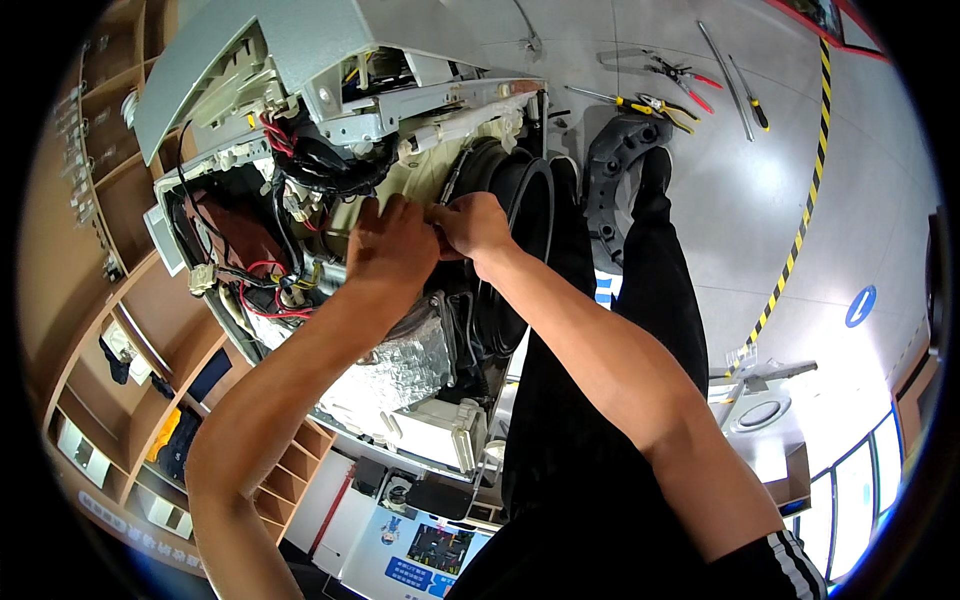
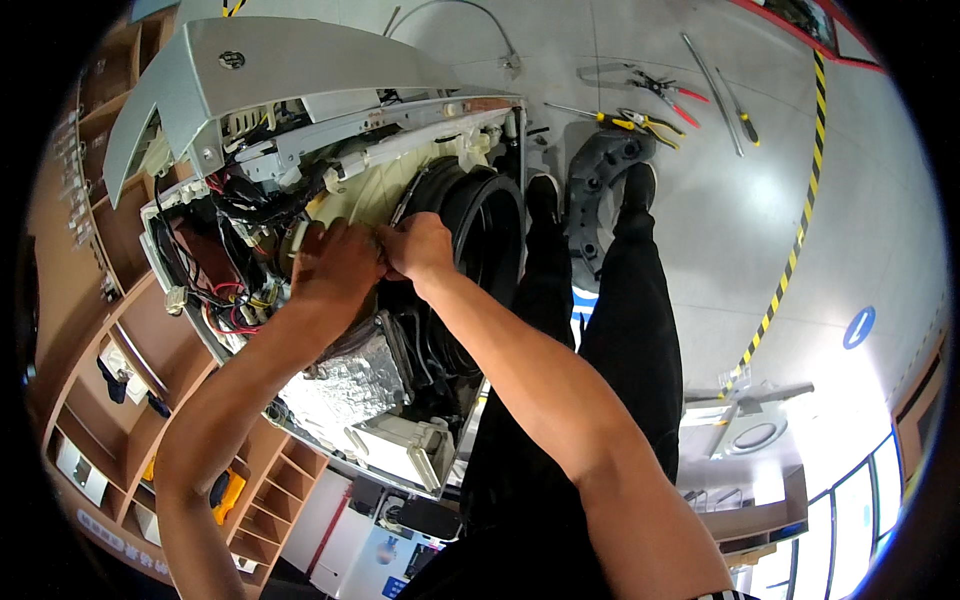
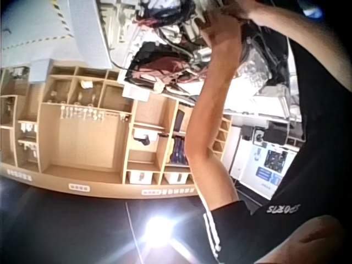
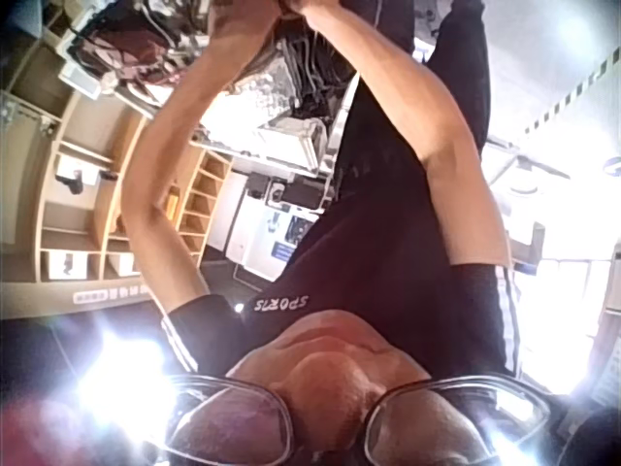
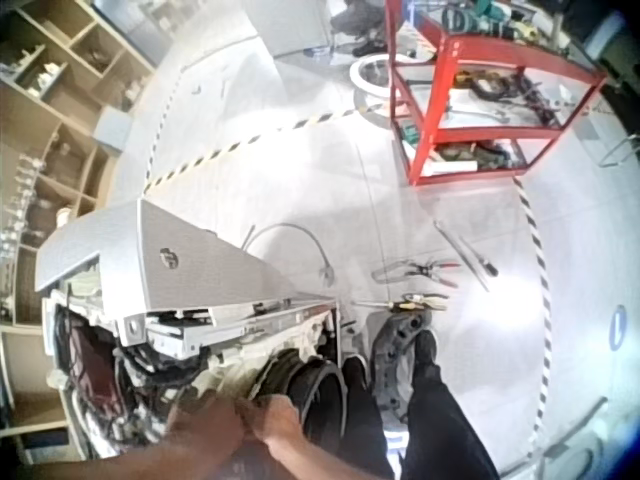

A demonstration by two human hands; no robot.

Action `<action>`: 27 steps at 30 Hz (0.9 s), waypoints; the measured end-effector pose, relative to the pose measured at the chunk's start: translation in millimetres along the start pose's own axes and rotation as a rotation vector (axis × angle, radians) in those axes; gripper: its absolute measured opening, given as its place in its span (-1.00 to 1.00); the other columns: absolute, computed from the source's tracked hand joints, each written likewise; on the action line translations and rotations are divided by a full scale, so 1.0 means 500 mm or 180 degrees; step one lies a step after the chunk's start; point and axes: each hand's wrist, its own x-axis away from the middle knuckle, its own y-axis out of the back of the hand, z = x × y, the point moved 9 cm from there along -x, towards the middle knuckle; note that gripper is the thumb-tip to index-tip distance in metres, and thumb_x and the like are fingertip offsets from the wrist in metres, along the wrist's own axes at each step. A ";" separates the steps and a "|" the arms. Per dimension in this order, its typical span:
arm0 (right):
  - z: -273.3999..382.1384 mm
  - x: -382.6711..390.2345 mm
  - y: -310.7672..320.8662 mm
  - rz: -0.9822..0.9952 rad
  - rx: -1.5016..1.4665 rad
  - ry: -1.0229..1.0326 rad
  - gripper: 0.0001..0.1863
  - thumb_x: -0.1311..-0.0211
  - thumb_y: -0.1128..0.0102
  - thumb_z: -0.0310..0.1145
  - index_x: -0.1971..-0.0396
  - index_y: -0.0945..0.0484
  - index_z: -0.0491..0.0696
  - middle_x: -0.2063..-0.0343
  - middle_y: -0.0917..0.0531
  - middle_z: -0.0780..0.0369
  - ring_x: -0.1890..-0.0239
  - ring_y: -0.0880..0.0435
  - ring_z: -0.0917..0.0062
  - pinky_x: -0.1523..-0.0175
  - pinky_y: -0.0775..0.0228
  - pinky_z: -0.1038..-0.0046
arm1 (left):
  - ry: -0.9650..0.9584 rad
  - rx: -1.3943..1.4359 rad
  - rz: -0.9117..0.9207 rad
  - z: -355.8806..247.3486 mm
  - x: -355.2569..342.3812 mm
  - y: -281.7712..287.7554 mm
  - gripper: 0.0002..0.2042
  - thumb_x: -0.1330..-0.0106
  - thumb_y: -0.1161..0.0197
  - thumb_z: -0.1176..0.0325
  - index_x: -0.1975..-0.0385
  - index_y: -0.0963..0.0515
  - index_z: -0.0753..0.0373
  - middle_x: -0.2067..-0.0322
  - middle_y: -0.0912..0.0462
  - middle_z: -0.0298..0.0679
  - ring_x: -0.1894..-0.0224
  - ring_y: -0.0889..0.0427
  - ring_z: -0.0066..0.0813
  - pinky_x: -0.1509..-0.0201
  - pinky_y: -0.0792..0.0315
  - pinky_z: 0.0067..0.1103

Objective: The person connects wires and adjusts small components inside a disassembled washing machine by hand.

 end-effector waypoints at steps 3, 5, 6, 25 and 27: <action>-0.033 -0.025 -0.009 0.0115 -0.0368 -0.0069 -0.74 -0.06 -0.17 -0.39 0.58 -0.53 -0.35 0.61 -0.61 0.08 0.63 -0.63 0.44 0.57 -0.53 0.48 | 0.0175 0.0437 0.0196 0.016 0.000 -0.005 -0.81 -0.14 -0.12 0.24 0.33 -0.58 0.13 0.26 -0.46 -0.29 0.02 -0.33 -0.37 -0.07 -0.17 -0.43; -0.031 -0.025 -0.006 0.0114 -0.0396 -0.0092 -0.74 -0.07 -0.15 -0.39 0.55 -0.53 -0.35 0.58 -0.61 0.08 0.63 -0.63 0.44 0.58 -0.52 0.49 | -0.0023 0.0491 0.0305 0.009 0.009 0.016 -0.75 -0.18 -0.09 0.18 0.27 -0.51 0.19 0.21 -0.42 -0.22 0.03 -0.31 -0.21 -0.08 -0.19 -0.37; -0.029 -0.025 -0.004 0.0113 -0.0411 -0.0103 -0.75 -0.08 -0.14 -0.39 0.54 -0.53 -0.34 0.57 -0.61 0.08 0.63 -0.63 0.43 0.59 -0.52 0.49 | 0.0120 0.0607 -0.0092 0.018 0.007 -0.001 -0.74 -0.19 -0.08 0.18 0.27 -0.50 0.20 0.19 -0.41 -0.22 0.02 -0.30 -0.19 -0.08 -0.19 -0.37; -0.021 -0.013 -0.015 0.0390 -0.0497 -0.0466 -0.79 -0.17 -0.04 -0.40 0.49 -0.50 -0.26 0.61 -0.58 0.13 0.65 -0.59 0.45 0.57 -0.53 0.47 | -0.0595 -0.0657 0.0042 -0.039 0.012 0.018 -0.82 -0.08 -0.10 0.38 0.34 -0.57 0.20 0.24 -0.48 -0.24 0.04 -0.37 -0.36 -0.21 -0.05 -0.23; -0.022 -0.005 -0.019 0.0455 -0.0572 -0.0565 -0.78 -0.22 -0.03 -0.34 0.47 -0.50 -0.21 0.61 -0.56 0.21 0.62 -0.58 0.52 0.54 -0.51 0.51 | -0.0355 -0.0290 -0.0106 -0.013 0.016 0.019 -0.86 -0.11 -0.11 0.31 0.40 -0.56 0.17 0.24 -0.48 -0.24 0.05 -0.38 -0.33 -0.15 -0.12 -0.25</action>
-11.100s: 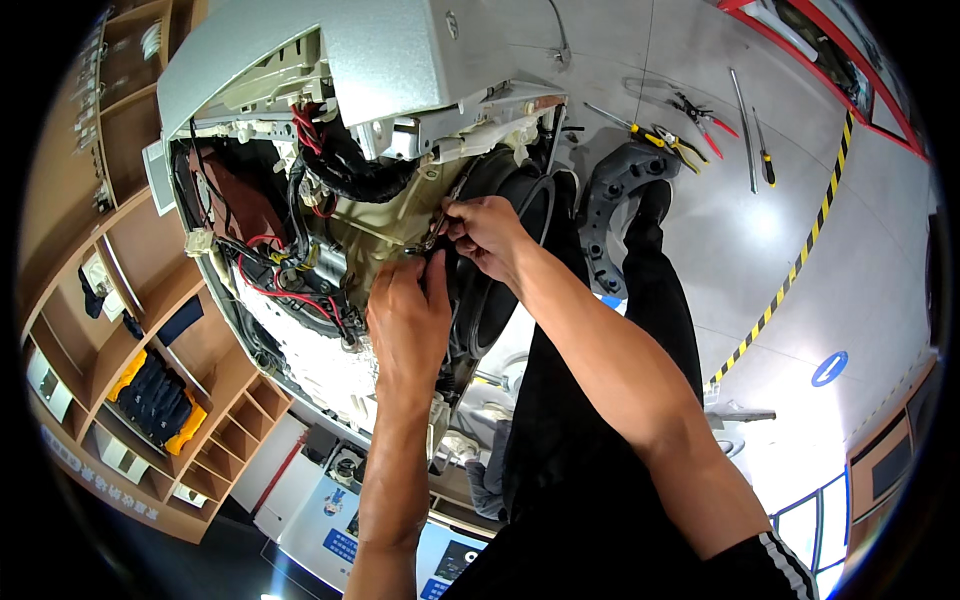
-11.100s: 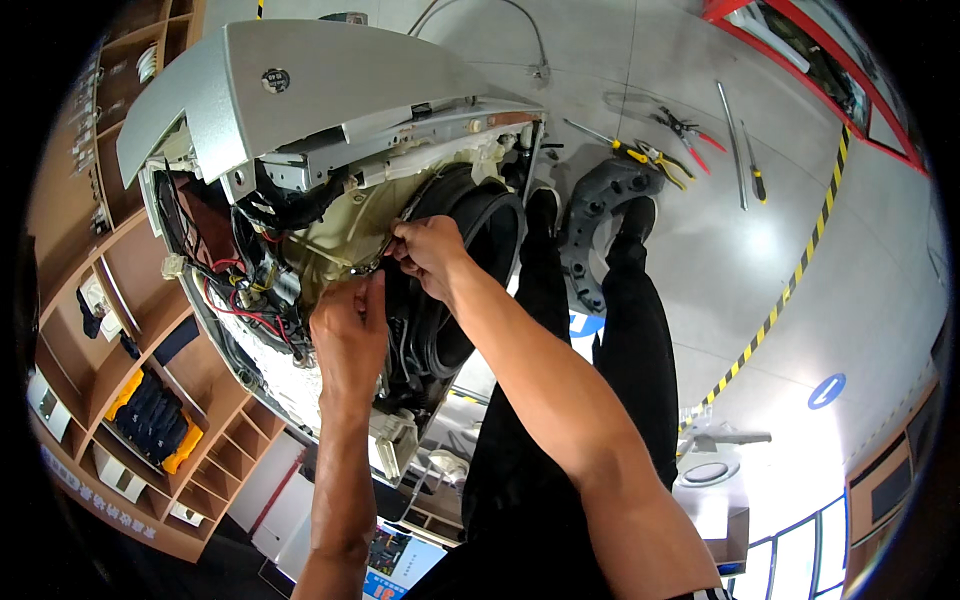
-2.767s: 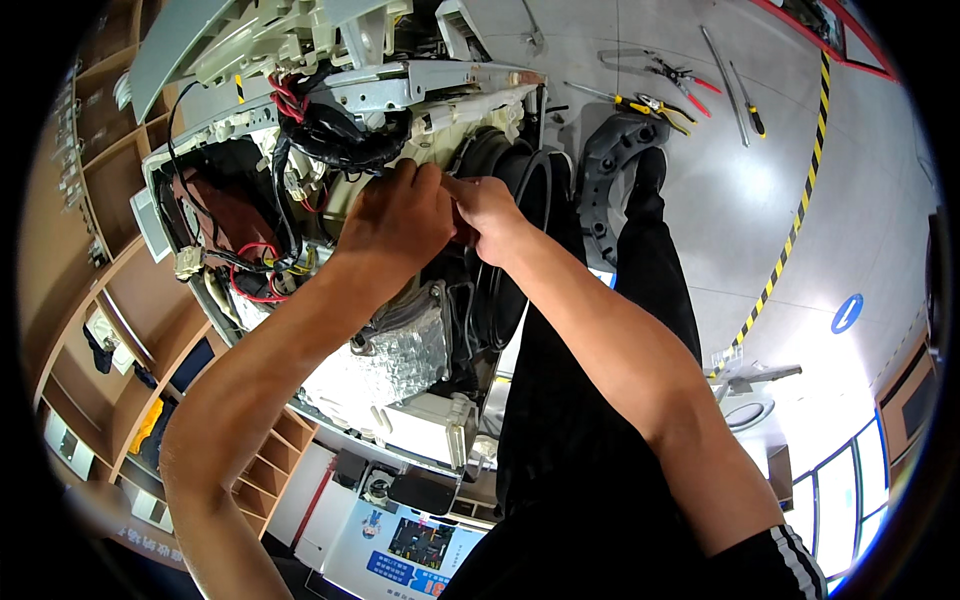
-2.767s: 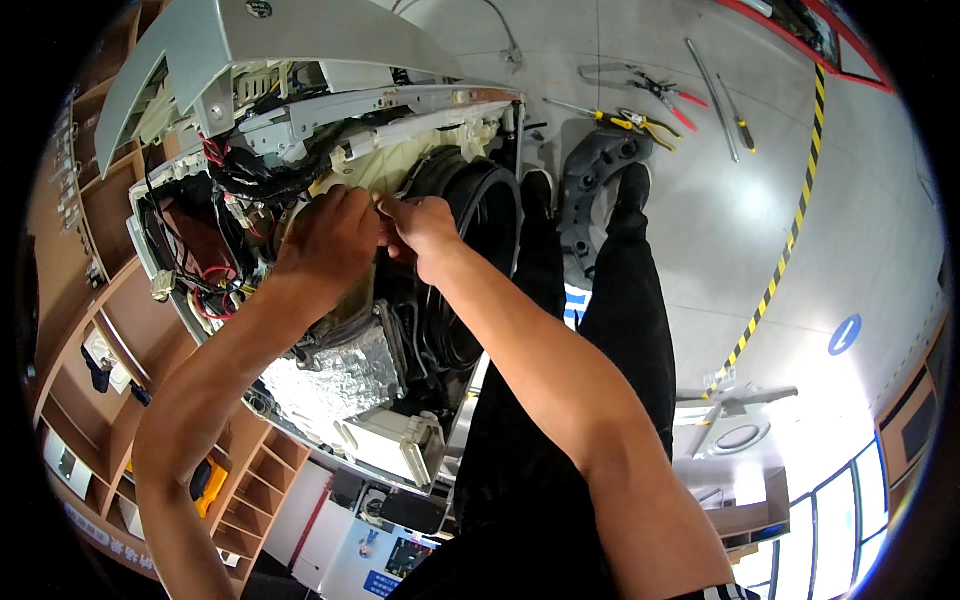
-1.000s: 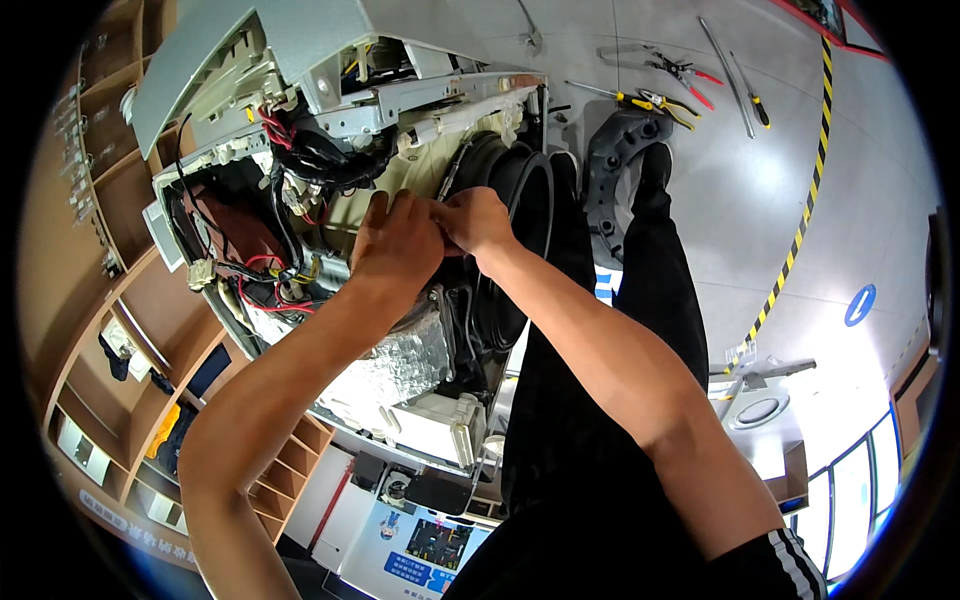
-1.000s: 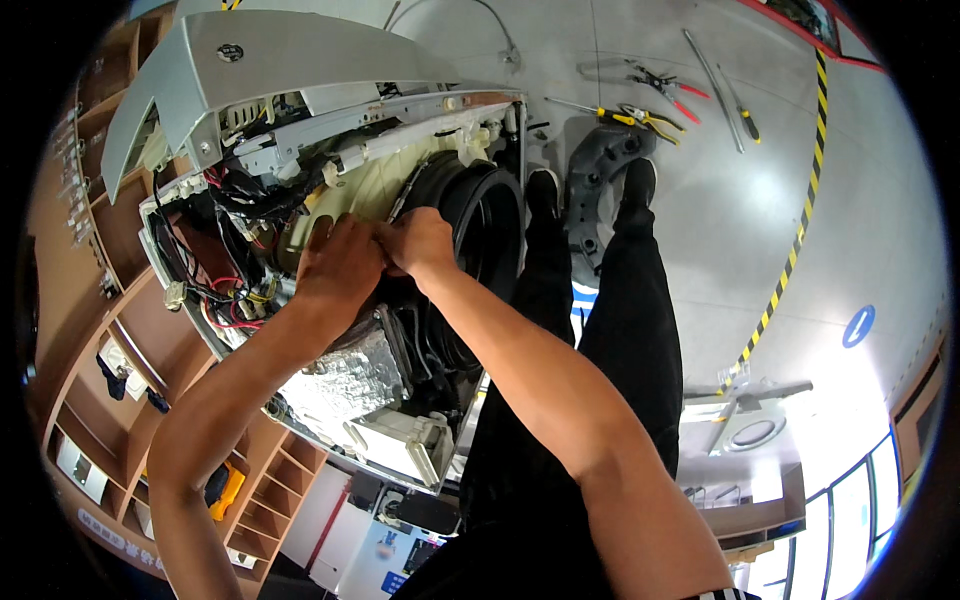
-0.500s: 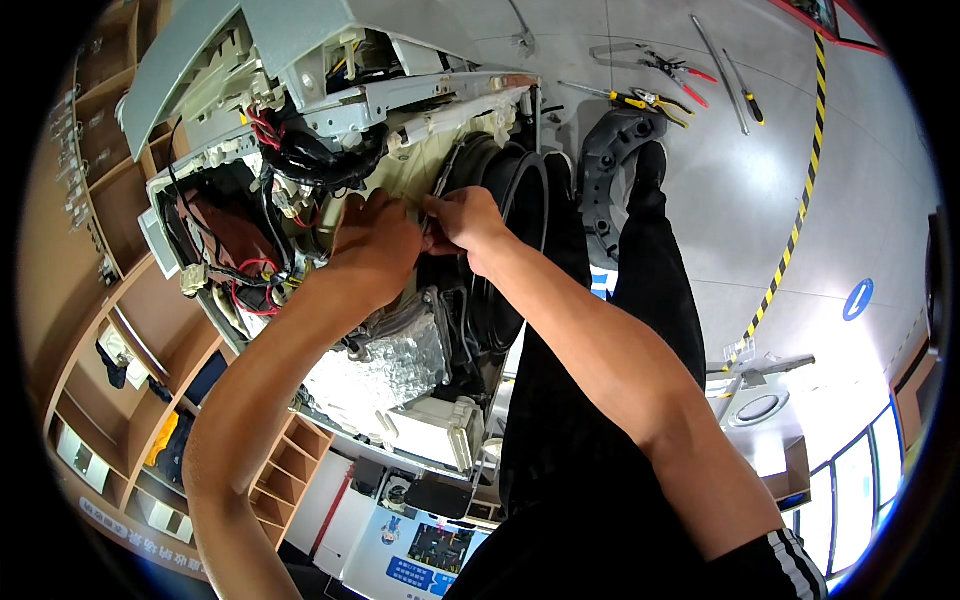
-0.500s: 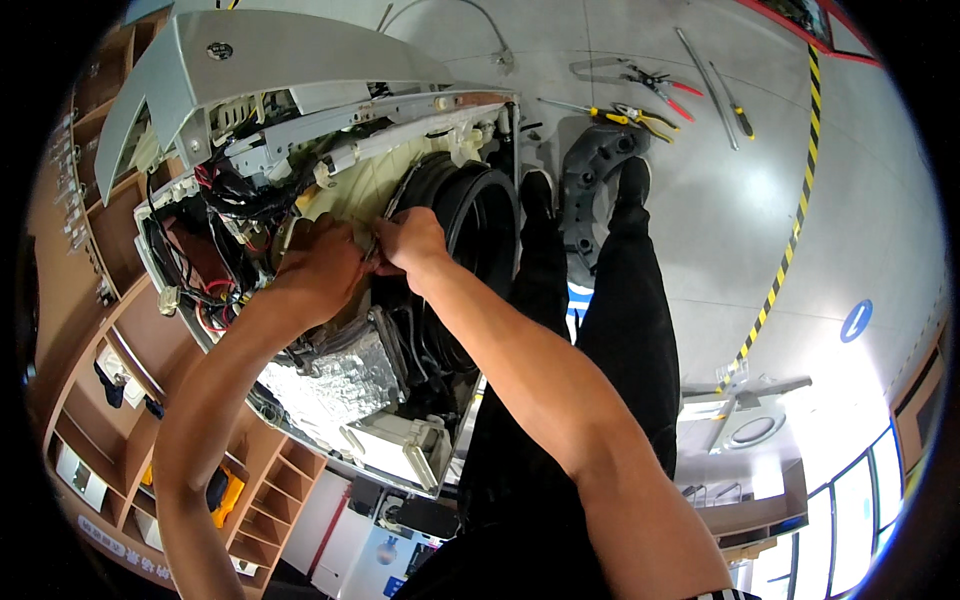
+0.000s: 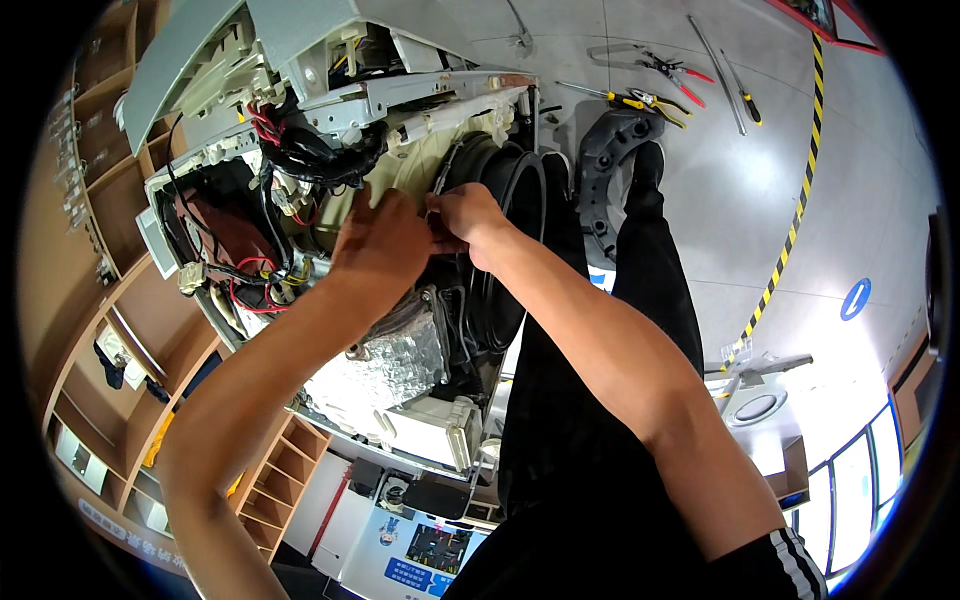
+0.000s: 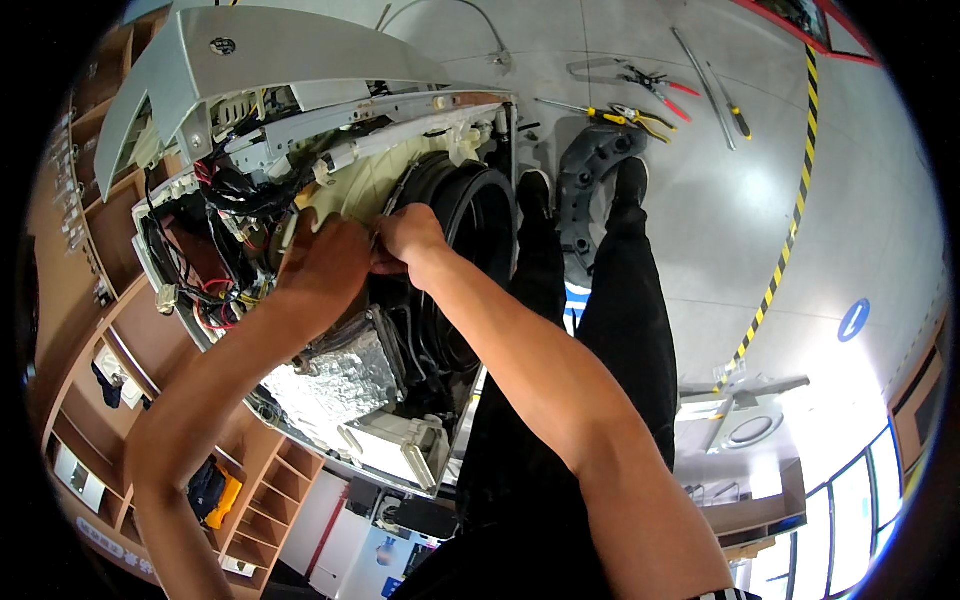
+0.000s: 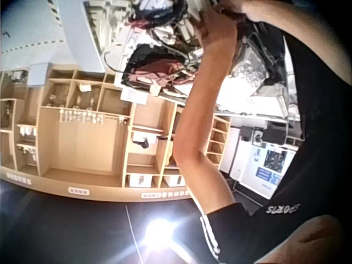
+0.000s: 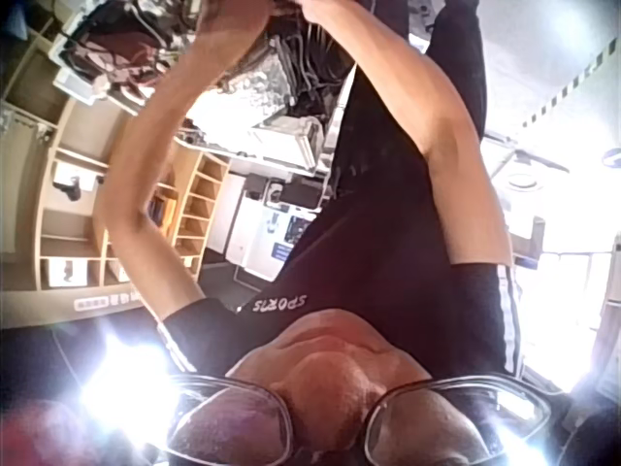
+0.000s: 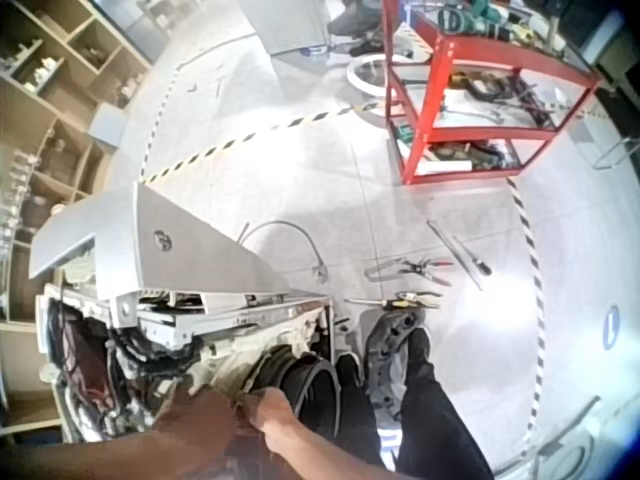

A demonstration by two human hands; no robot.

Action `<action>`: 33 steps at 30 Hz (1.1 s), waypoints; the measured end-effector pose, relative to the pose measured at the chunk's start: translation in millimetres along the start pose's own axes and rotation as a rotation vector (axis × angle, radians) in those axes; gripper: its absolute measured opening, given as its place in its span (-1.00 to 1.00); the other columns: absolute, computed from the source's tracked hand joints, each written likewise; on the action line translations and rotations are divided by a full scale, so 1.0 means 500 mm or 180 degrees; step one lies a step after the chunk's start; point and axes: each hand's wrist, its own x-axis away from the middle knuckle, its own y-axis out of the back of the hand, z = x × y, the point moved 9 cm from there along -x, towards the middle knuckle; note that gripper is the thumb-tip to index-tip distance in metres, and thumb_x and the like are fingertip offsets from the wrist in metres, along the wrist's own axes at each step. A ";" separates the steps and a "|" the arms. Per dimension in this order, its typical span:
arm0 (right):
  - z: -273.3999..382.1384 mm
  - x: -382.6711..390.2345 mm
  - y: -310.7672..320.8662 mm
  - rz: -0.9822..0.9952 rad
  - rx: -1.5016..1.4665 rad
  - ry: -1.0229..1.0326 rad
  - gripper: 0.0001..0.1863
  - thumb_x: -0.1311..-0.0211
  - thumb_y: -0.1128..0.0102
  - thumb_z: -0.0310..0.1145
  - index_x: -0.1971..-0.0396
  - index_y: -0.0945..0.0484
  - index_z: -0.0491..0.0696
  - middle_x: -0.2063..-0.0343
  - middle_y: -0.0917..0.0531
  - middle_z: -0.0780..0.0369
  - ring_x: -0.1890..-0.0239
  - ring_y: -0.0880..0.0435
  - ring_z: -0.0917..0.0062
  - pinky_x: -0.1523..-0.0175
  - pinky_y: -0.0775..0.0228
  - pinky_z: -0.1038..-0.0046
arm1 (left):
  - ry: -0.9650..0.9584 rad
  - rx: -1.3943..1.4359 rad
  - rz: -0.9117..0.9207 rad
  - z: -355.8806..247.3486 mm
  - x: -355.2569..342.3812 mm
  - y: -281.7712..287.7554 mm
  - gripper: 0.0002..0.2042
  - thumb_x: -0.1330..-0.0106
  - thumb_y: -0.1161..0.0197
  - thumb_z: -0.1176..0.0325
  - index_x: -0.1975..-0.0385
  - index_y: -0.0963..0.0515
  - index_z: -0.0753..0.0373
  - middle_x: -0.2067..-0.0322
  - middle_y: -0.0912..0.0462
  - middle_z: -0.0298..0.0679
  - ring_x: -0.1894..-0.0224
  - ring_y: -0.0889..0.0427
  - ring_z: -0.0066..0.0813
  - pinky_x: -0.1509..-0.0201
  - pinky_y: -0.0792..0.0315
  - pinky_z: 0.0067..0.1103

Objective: The person connects wires and adjusts small components inside a disassembled washing machine by hand.

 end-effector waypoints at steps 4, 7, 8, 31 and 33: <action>-0.005 0.004 -0.008 0.0060 -0.0310 -0.0057 -0.79 -0.22 0.03 -0.38 0.49 -0.47 -0.20 0.60 -0.57 0.19 0.65 -0.58 0.49 0.56 -0.52 0.50 | 0.0698 0.1325 -0.0114 0.056 0.006 -0.025 -0.78 -0.19 -0.11 0.16 0.49 -0.53 0.17 0.24 -0.48 -0.18 0.11 -0.42 -0.18 0.03 -0.31 -0.31; -0.007 -0.008 0.000 0.0027 -0.0458 -0.0028 -0.80 -0.20 0.05 -0.41 0.50 -0.45 -0.22 0.62 -0.59 0.12 0.67 -0.60 0.42 0.58 -0.53 0.48 | 0.0813 0.1743 0.0292 0.065 -0.013 -0.005 -0.74 -0.20 -0.10 0.16 0.49 -0.52 0.25 0.29 -0.50 -0.10 0.16 -0.44 -0.10 0.09 -0.33 -0.32; -0.007 -0.006 0.000 0.0068 -0.0487 -0.0062 -0.79 -0.19 0.04 -0.40 0.51 -0.47 -0.24 0.62 -0.60 0.11 0.65 -0.62 0.41 0.57 -0.54 0.47 | 0.0789 0.1698 0.0183 0.064 -0.013 -0.010 -0.72 -0.20 -0.10 0.15 0.50 -0.52 0.26 0.31 -0.50 -0.08 0.18 -0.44 -0.09 0.10 -0.33 -0.32; 0.070 -0.009 0.032 -0.0493 0.1347 0.0719 -0.75 -0.04 -0.15 -0.38 0.61 -0.57 -0.31 0.61 -0.64 0.07 0.58 -0.67 0.47 0.49 -0.58 0.51 | 0.0725 0.1696 0.0149 0.032 -0.035 0.005 -0.83 -0.17 -0.12 0.35 0.41 -0.53 0.33 0.39 -0.58 -0.02 0.22 -0.52 -0.05 0.17 -0.39 -0.31; 0.069 -0.029 0.044 -0.0702 0.1670 0.0944 -0.75 -0.03 -0.17 -0.38 0.59 -0.56 -0.31 0.58 -0.63 0.06 0.56 -0.67 0.40 0.50 -0.59 0.46 | 0.0505 0.1080 0.0116 0.015 -0.049 0.015 -0.85 -0.13 -0.13 0.40 0.39 -0.54 0.32 0.34 -0.58 -0.05 0.12 -0.49 -0.11 0.09 -0.37 -0.35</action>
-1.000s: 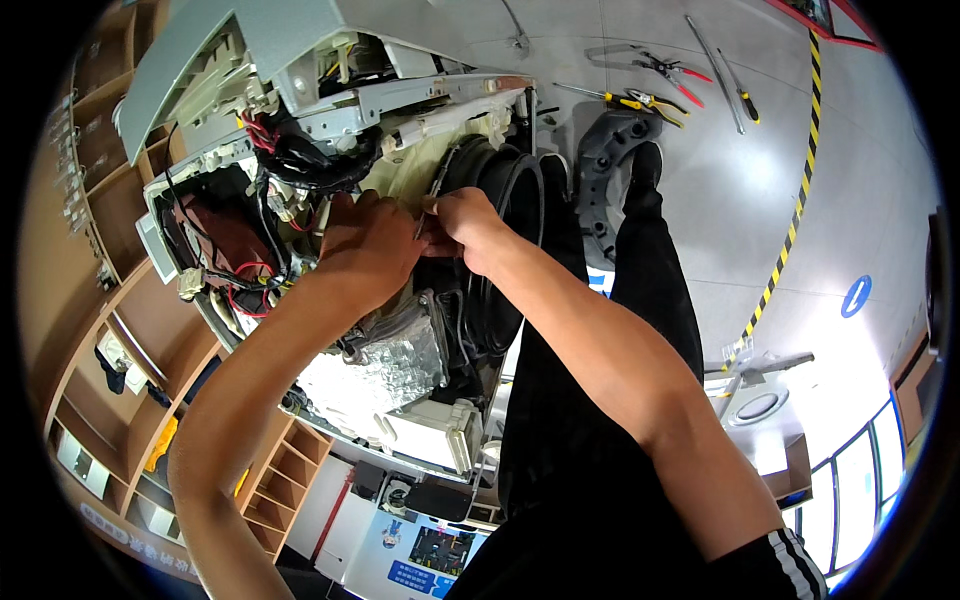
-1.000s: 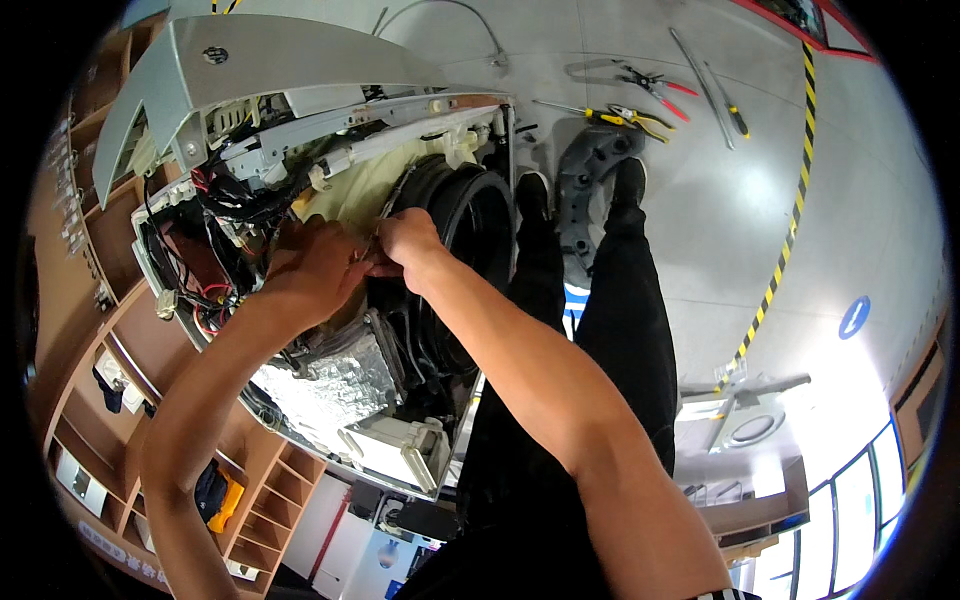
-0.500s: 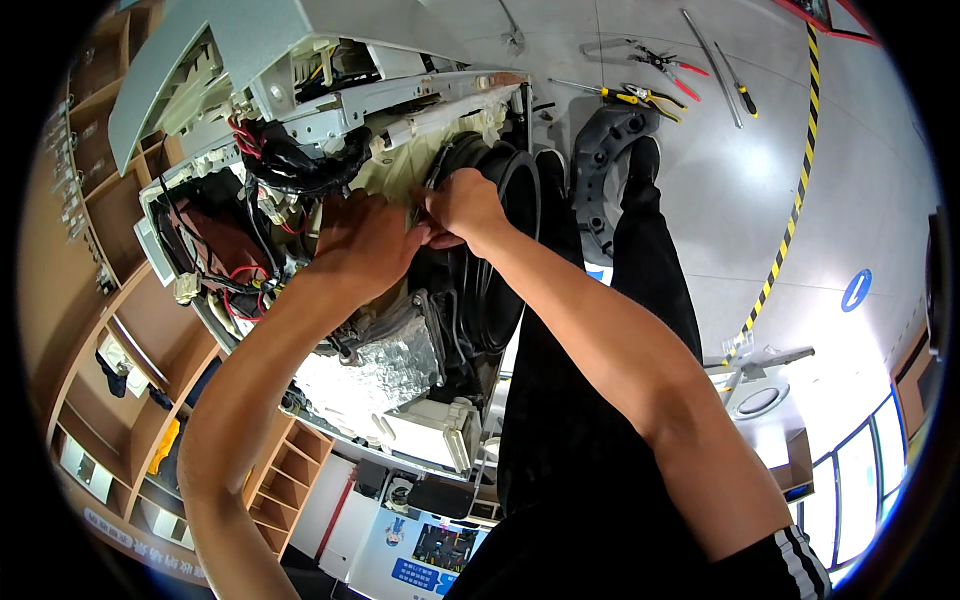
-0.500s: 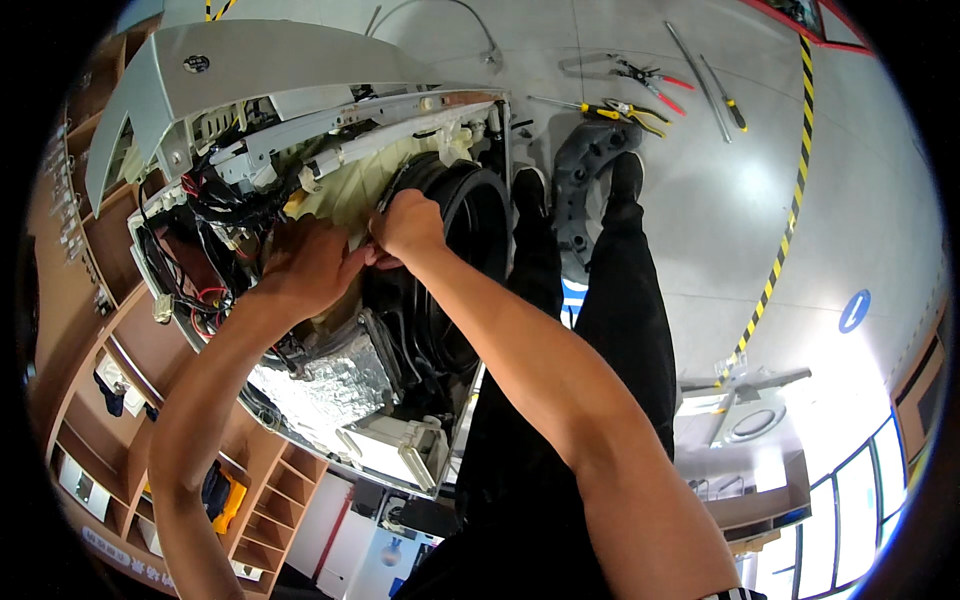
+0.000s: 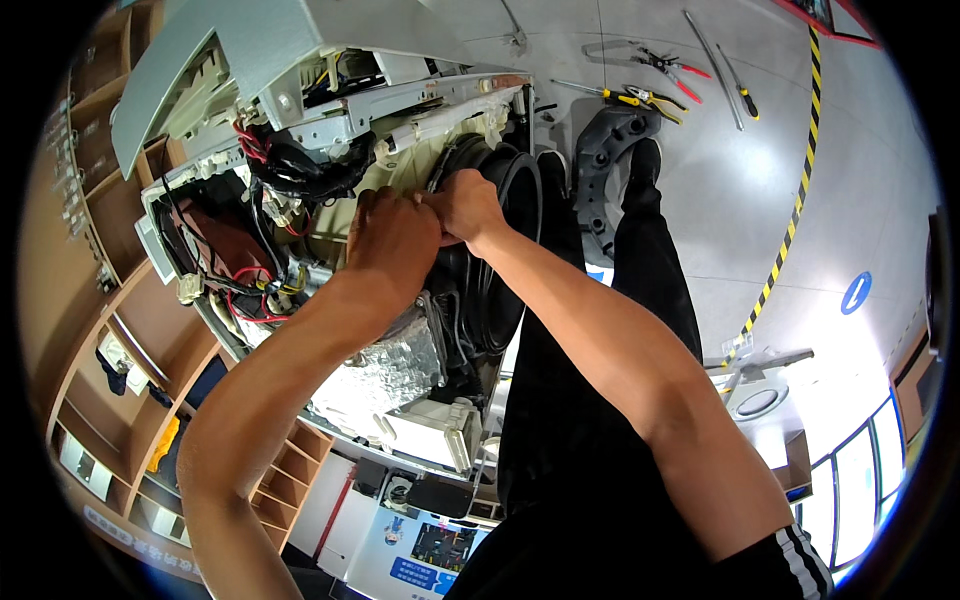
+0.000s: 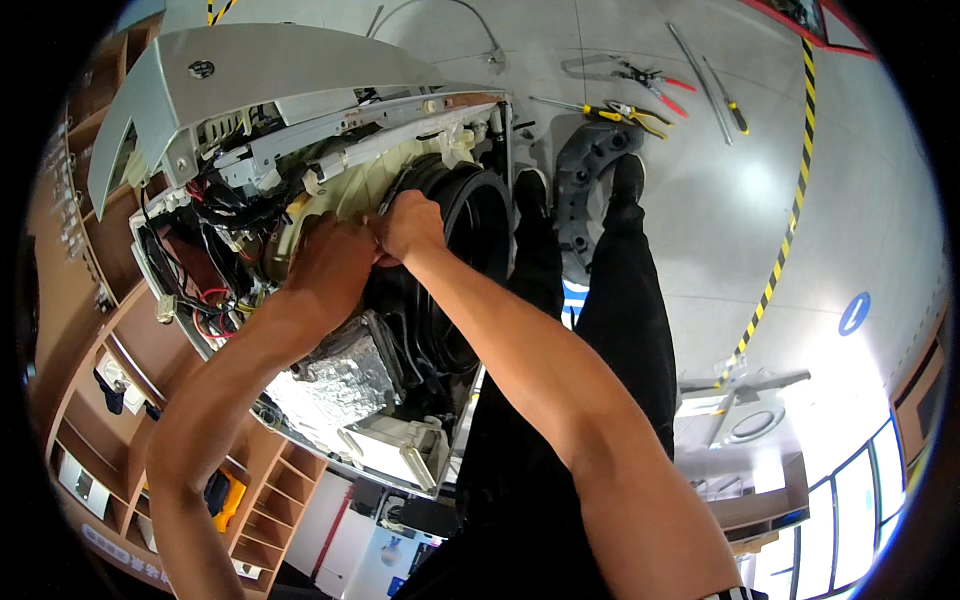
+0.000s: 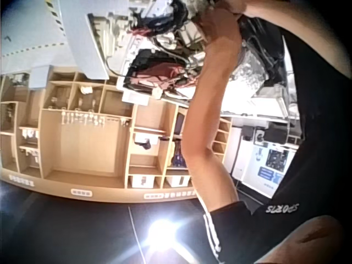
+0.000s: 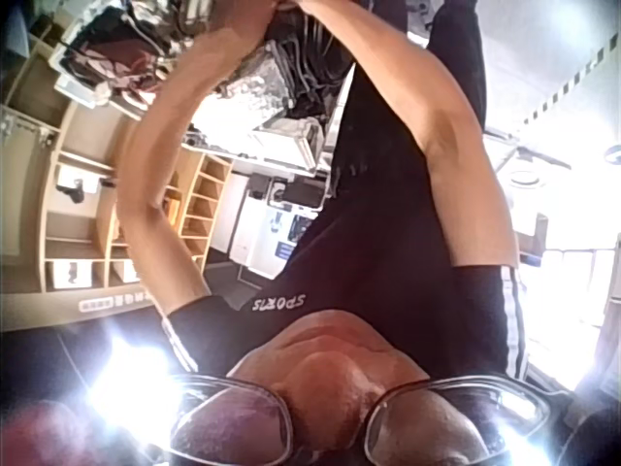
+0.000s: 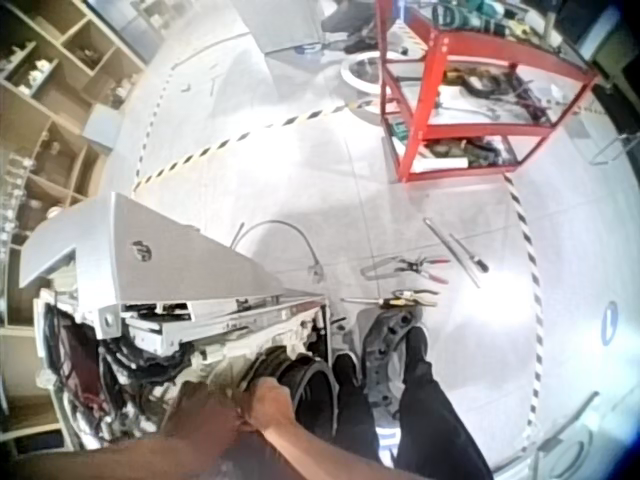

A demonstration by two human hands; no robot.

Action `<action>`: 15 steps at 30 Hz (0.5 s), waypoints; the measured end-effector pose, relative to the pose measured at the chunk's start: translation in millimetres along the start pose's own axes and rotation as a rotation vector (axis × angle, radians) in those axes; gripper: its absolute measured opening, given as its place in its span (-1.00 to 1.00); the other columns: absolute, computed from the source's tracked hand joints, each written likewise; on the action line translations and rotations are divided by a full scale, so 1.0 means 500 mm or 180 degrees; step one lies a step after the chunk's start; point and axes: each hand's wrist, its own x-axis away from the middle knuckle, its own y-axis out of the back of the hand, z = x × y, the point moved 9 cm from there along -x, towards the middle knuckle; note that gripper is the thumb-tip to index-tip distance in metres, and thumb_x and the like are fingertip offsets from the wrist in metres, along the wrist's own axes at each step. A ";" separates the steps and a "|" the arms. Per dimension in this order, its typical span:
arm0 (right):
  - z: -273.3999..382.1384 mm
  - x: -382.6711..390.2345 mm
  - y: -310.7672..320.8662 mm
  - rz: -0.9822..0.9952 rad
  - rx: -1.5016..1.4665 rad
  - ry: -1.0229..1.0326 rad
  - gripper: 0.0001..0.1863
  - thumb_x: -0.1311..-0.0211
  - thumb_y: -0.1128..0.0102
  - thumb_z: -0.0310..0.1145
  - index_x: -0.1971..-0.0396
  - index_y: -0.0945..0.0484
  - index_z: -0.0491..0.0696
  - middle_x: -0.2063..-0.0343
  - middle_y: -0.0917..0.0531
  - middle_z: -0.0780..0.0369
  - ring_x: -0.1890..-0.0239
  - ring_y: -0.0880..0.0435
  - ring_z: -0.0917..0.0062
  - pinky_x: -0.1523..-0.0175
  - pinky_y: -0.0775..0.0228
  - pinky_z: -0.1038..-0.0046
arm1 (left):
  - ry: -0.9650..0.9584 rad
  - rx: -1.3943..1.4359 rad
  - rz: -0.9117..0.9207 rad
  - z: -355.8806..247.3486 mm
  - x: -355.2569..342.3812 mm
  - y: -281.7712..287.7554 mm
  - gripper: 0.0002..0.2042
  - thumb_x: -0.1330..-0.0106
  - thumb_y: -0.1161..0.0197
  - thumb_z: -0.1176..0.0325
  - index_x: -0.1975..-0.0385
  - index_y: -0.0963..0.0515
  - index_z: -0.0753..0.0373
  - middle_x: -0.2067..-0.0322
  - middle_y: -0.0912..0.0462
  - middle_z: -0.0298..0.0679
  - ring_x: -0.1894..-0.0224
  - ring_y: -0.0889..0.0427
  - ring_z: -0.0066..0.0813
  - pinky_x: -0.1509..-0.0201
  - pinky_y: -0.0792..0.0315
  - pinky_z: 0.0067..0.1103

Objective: The person connects wires and adjusts small components inside a disassembled washing machine by hand.

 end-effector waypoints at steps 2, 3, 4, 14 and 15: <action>0.003 0.014 -0.011 0.0219 -0.0667 -0.0121 -0.76 -0.04 -0.17 -0.40 0.58 -0.54 -0.32 0.55 -0.62 0.05 0.56 -0.66 0.33 0.52 -0.59 0.39 | 0.0011 -0.0409 0.0135 -0.015 0.002 -0.001 -0.86 -0.09 -0.14 0.42 0.39 -0.54 0.30 0.33 -0.58 -0.10 0.07 -0.45 -0.17 0.05 -0.36 -0.37; 0.006 0.022 -0.018 0.0332 -0.1000 -0.0184 -0.77 -0.05 -0.17 -0.41 0.57 -0.53 -0.33 0.54 -0.62 0.04 0.56 -0.65 0.29 0.54 -0.59 0.35 | 0.0018 -0.0613 0.0206 -0.018 0.005 0.000 -0.86 -0.07 -0.14 0.43 0.38 -0.54 0.29 0.32 -0.58 -0.13 0.05 -0.44 -0.19 0.03 -0.35 -0.39; -0.006 0.016 -0.023 0.0334 -0.1314 -0.0350 -0.78 -0.05 -0.15 -0.42 0.56 -0.52 -0.33 0.53 -0.61 0.03 0.57 -0.65 0.28 0.55 -0.59 0.34 | -0.0048 -0.0771 0.0243 -0.022 0.006 0.005 -0.85 -0.06 -0.15 0.42 0.38 -0.55 0.28 0.32 -0.58 -0.14 0.04 -0.43 -0.20 0.03 -0.36 -0.40; -0.033 0.021 -0.048 0.0223 -0.2035 -0.1073 -0.82 -0.08 -0.08 -0.50 0.51 -0.48 -0.36 0.59 -0.59 0.01 0.62 -0.64 0.25 0.61 -0.57 0.34 | 0.0757 -0.0254 0.0242 0.053 0.026 0.013 -0.89 -0.07 -0.17 0.40 0.44 -0.61 0.21 0.30 -0.58 -0.19 0.16 -0.50 -0.30 0.11 -0.44 -0.46; -0.032 0.023 -0.050 0.0239 -0.2091 -0.1087 -0.82 -0.09 -0.08 -0.50 0.51 -0.47 -0.36 0.60 -0.59 0.01 0.62 -0.64 0.25 0.62 -0.57 0.35 | 0.0682 -0.0299 0.0291 0.052 0.026 0.000 -0.89 -0.07 -0.16 0.40 0.45 -0.61 0.21 0.30 -0.58 -0.19 0.17 -0.51 -0.29 0.11 -0.44 -0.46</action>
